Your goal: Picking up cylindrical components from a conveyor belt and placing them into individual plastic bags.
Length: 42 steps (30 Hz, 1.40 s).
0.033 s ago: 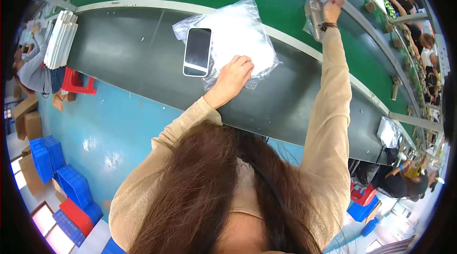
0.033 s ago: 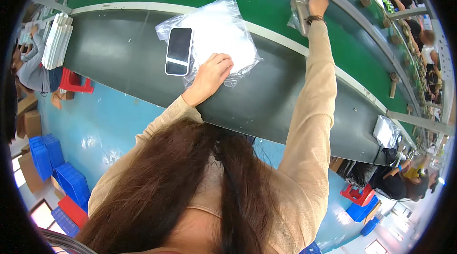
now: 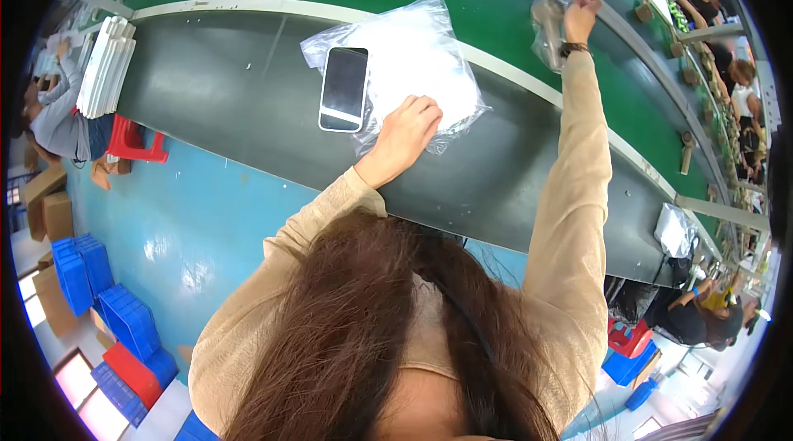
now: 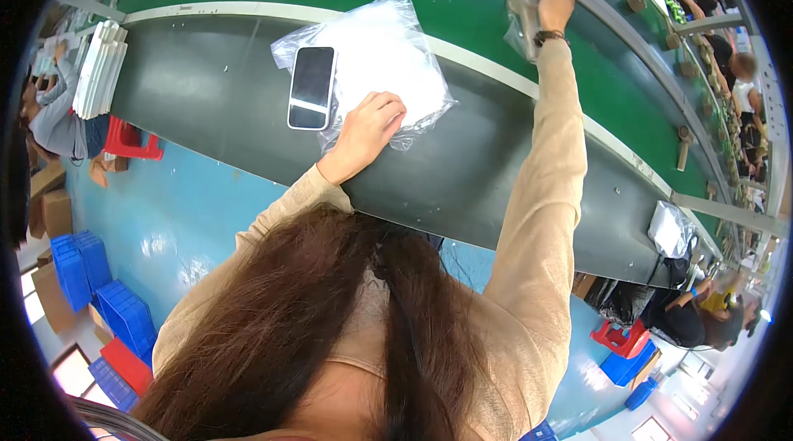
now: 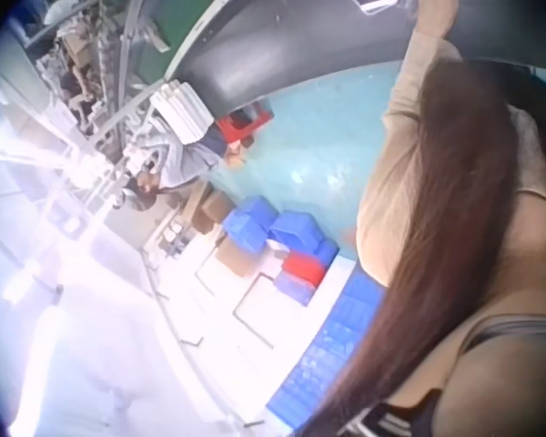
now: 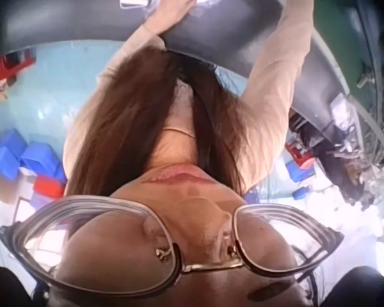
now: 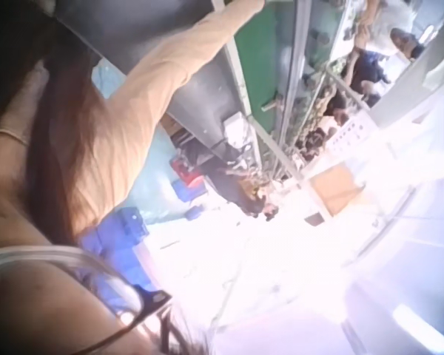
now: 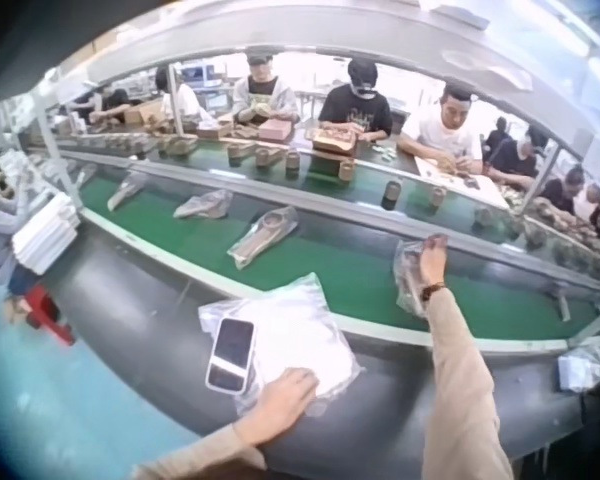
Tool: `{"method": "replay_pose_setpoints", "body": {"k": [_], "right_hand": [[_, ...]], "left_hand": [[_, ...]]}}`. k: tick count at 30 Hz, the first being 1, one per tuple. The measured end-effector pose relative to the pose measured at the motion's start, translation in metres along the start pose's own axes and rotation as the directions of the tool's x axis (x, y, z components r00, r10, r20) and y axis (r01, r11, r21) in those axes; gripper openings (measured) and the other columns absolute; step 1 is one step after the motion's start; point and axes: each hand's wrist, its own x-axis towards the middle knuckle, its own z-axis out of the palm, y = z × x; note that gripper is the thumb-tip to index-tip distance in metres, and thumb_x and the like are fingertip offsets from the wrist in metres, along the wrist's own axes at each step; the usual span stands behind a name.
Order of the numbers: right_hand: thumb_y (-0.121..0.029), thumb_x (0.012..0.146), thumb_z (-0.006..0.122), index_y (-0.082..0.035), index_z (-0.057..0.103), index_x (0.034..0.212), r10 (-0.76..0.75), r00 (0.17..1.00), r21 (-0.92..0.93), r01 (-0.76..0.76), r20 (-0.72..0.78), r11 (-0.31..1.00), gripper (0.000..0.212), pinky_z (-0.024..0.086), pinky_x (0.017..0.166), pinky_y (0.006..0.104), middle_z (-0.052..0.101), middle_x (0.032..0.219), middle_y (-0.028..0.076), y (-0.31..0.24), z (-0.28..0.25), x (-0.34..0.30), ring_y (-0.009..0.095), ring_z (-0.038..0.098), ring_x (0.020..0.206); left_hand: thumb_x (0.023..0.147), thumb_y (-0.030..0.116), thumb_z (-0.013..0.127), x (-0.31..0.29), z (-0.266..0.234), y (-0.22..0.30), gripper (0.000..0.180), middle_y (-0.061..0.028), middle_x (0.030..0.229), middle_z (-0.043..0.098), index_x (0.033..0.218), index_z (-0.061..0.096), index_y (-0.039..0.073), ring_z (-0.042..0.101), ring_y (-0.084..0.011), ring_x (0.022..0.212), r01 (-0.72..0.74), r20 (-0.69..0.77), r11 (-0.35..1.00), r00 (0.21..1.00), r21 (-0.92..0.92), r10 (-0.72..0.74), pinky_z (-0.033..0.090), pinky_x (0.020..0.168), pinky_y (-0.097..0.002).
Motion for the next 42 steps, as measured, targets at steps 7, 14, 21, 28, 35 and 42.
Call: {"method": "replay_pose_setpoints", "body": {"k": [7, 14, 21, 28, 35, 42], "right_hand": [[-0.018, 0.1, 0.049, -0.002, 0.055, 0.111, -0.168, 0.97, 0.219, 0.128, 0.176, 0.967, 0.02, 0.042, 0.09, 0.0271, 0.061, 0.105, 0.007, -0.054, -0.082, -0.072, 0.014, 0.056, 0.1], [-0.02, 0.1, 0.048, -0.003, 0.059, 0.109, -0.087, 0.948, 0.207, 0.023, 0.306, 0.978, 0.021, 0.04, 0.092, 0.0258, 0.062, 0.107, 0.005, -0.058, -0.173, -0.16, 0.014, 0.054, 0.103], [-0.01, 0.097, 0.052, -0.002, 0.06, 0.1, -0.002, 0.901, 0.202, -0.095, 0.433, 0.975, 0.013, 0.042, 0.091, 0.0267, 0.059, 0.109, 0.006, -0.082, -0.216, -0.223, 0.014, 0.055, 0.1], [-0.002, 0.09, 0.055, -0.003, 0.058, 0.109, -0.497, 0.807, 0.304, 0.409, 0.32, 0.86, 0.019, 0.05, 0.079, 0.0335, 0.058, 0.11, 0.017, -0.242, -0.241, -0.23, 0.024, 0.06, 0.09], [-0.019, 0.083, 0.067, -0.015, 0.03, 0.123, -0.759, 0.598, 0.294, 0.796, -0.257, 0.528, 0.056, 0.052, 0.055, 0.0349, 0.045, 0.12, 0.019, -0.319, -0.264, -0.254, 0.029, 0.058, 0.085], [-0.023, 0.095, 0.057, -0.017, 0.007, 0.15, -0.85, 0.353, 0.166, 0.935, -0.391, 0.313, 0.075, 0.054, 0.052, 0.0334, 0.036, 0.136, 0.024, -0.341, -0.223, -0.234, 0.029, 0.058, 0.078]], "left_hand": [[0.073, 0.017, 0.078, 0.008, -0.003, 0.002, 0.014, -0.0052, 0.071, 0.068, 0.077, 0.069, 0.007, 0.066, -0.021, 0.071, 0.402, 0.078, 0.873, 0.915, -0.276, -0.396, 0.051, 0.066, -0.0301], [0.077, 0.013, 0.077, 0.009, 0.009, -0.03, 0.017, -0.0097, 0.082, 0.071, 0.085, 0.068, 0.002, 0.068, -0.0149, 0.074, 0.353, 0.135, 0.74, 0.931, -0.572, -0.339, 0.053, 0.07, -0.0269], [0.078, 0.008, 0.073, 0.008, -0.007, -0.007, 0.017, -0.0082, 0.089, 0.067, 0.09, 0.064, 0.001, 0.065, -0.0217, 0.085, 0.183, 0.104, 0.94, 0.982, -0.289, -0.16, 0.051, 0.077, -0.0308], [0.077, 0.009, 0.073, -0.004, -0.003, -0.019, 0.015, -0.009, 0.091, 0.063, 0.088, 0.065, 0.002, 0.061, -0.0263, 0.086, 0.03, 0.116, 0.993, 0.993, -0.118, -0.017, 0.049, 0.077, -0.0336], [0.079, 0.007, 0.069, -0.002, -0.012, -0.009, 0.014, -0.0113, 0.091, 0.063, 0.09, 0.064, 0.002, 0.062, -0.0294, 0.084, 0.153, 0.127, 0.974, 0.983, -0.168, -0.132, 0.049, 0.075, -0.0364], [0.08, 0.006, 0.067, 0.006, -0.018, -0.018, 0.011, -0.012, 0.092, 0.062, 0.09, 0.063, 0.0, 0.061, -0.0296, 0.081, 0.102, 0.151, 0.975, 0.986, -0.198, -0.073, 0.048, 0.074, -0.0367]]}}
